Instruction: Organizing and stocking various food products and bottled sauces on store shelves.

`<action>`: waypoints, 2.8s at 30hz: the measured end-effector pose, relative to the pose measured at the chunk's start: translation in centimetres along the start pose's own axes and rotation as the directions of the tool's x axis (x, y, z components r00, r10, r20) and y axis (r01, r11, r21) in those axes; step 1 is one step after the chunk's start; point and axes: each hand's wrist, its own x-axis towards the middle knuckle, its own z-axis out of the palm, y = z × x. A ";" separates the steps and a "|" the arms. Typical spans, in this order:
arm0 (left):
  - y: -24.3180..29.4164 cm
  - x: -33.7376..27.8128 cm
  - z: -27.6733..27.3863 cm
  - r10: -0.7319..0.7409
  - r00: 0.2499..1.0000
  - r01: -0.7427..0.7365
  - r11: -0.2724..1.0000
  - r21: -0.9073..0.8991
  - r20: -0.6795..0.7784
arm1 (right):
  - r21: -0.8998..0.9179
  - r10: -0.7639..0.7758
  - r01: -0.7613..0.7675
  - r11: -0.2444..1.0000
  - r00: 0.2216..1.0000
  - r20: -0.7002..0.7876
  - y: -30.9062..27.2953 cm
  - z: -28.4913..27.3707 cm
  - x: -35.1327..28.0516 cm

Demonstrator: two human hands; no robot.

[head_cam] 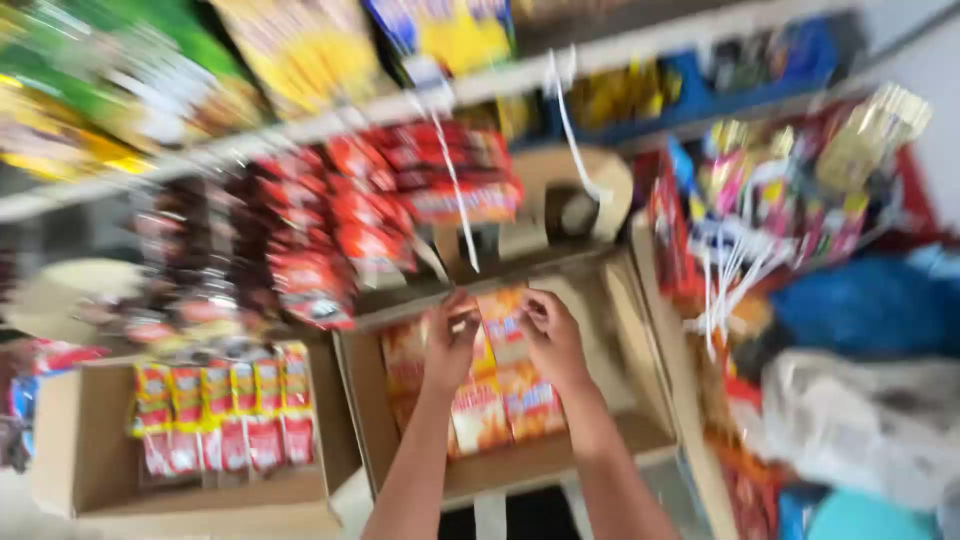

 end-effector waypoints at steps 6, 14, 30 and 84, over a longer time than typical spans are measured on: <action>5.3 7.5 -1.2 0.006 0.997 -0.025 0.966 -0.257 -0.073 | 0.024 -0.249 0.259 0.966 0.949 -0.193 -11.3 0.4 5.6; 6.1 11.8 -2.0 -0.201 0.977 0.210 0.815 -0.540 0.076 | 0.065 -0.353 0.357 0.932 0.933 -0.064 -9.7 0.8 10.5; 10.0 4.1 -0.3 -0.079 0.958 0.271 0.571 -0.775 0.277 | 0.007 -0.191 0.191 0.982 0.979 0.067 -15.8 -1.5 6.0; 21.3 -19.9 -5.2 -0.351 0.898 0.375 0.926 -0.047 0.264 | 0.114 -0.086 0.077 0.991 0.993 0.078 -13.0 -5.4 -19.3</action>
